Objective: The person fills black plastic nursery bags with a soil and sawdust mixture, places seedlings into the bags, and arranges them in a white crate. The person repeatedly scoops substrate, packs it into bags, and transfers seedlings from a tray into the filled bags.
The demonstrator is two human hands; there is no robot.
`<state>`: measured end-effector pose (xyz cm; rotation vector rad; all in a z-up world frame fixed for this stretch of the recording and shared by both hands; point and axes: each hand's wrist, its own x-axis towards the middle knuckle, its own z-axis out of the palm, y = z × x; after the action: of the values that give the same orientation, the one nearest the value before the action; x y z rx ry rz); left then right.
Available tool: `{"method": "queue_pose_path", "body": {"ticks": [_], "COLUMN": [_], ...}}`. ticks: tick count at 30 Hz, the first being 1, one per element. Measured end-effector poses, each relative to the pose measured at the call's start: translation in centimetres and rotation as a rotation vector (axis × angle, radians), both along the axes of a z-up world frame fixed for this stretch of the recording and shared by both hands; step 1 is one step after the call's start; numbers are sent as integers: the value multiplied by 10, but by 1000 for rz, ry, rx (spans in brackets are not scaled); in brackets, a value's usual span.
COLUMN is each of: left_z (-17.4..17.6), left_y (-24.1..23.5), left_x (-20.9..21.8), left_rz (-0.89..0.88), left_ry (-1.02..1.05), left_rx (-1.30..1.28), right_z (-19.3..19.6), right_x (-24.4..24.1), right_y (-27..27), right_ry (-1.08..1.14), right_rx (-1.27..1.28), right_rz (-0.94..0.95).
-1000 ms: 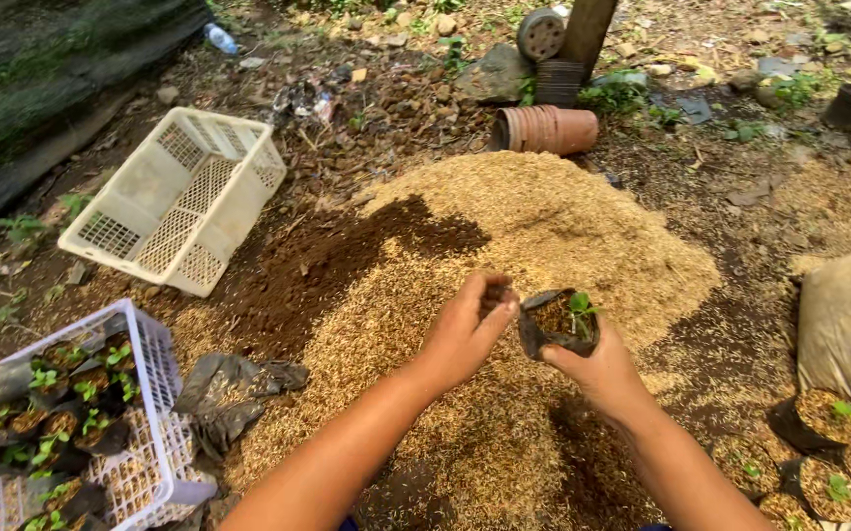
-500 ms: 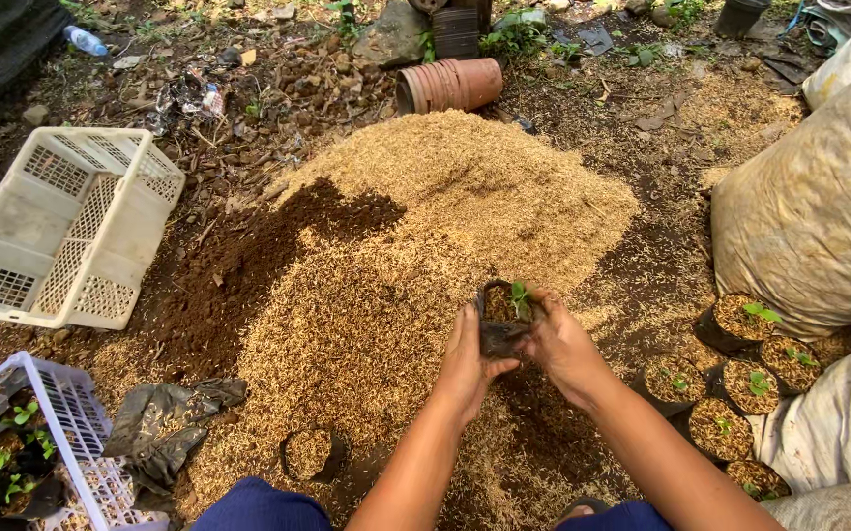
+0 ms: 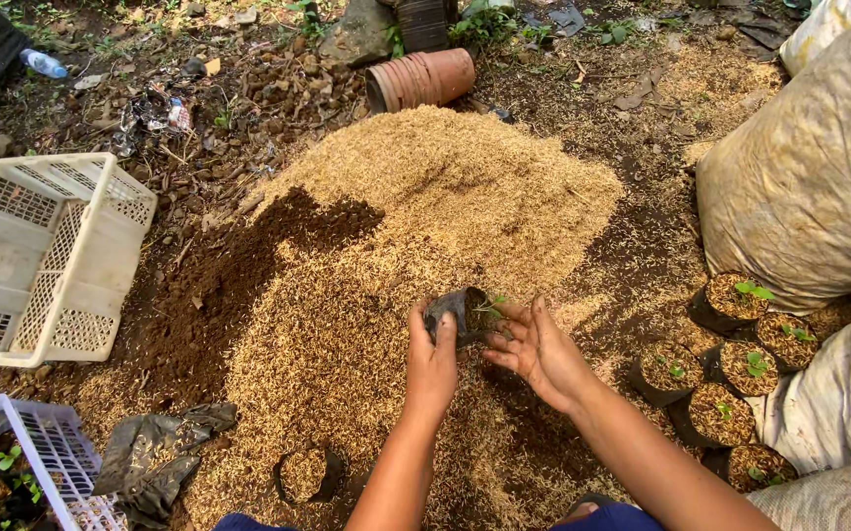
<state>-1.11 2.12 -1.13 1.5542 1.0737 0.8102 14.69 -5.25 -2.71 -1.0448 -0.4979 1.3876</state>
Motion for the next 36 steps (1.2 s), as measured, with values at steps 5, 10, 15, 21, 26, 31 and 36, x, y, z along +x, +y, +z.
{"method": "queue_pose_path", "body": {"ticks": [5, 10, 15, 21, 26, 31, 36], "left_z": [-22, -33, -48, -70, -90, -110, -128], "left_y": [11, 17, 15, 6, 22, 26, 1], "left_x": [2, -1, 2, 2, 0, -2, 16], "left_rz": [27, 36, -21, -29, 22, 98, 50], "left_ry": [-216, -315, -341, -427, -401, -324, -339], "left_rx": [-301, -457, -512, -551, -439, -531, -531], "right_z": [11, 101, 232, 218, 108, -23, -129], "right_x": [12, 66, 89, -19, -14, 11, -2], "right_y": [-6, -63, 2, 78, 41, 13, 5], "right_ry": [4, -120, -1230, -1898, -1725, -991, -404], "right_rx": [39, 474, 707, 799, 724, 214, 257], "right_rz": [-107, -842, -892, -118, -145, -35, 109]}}
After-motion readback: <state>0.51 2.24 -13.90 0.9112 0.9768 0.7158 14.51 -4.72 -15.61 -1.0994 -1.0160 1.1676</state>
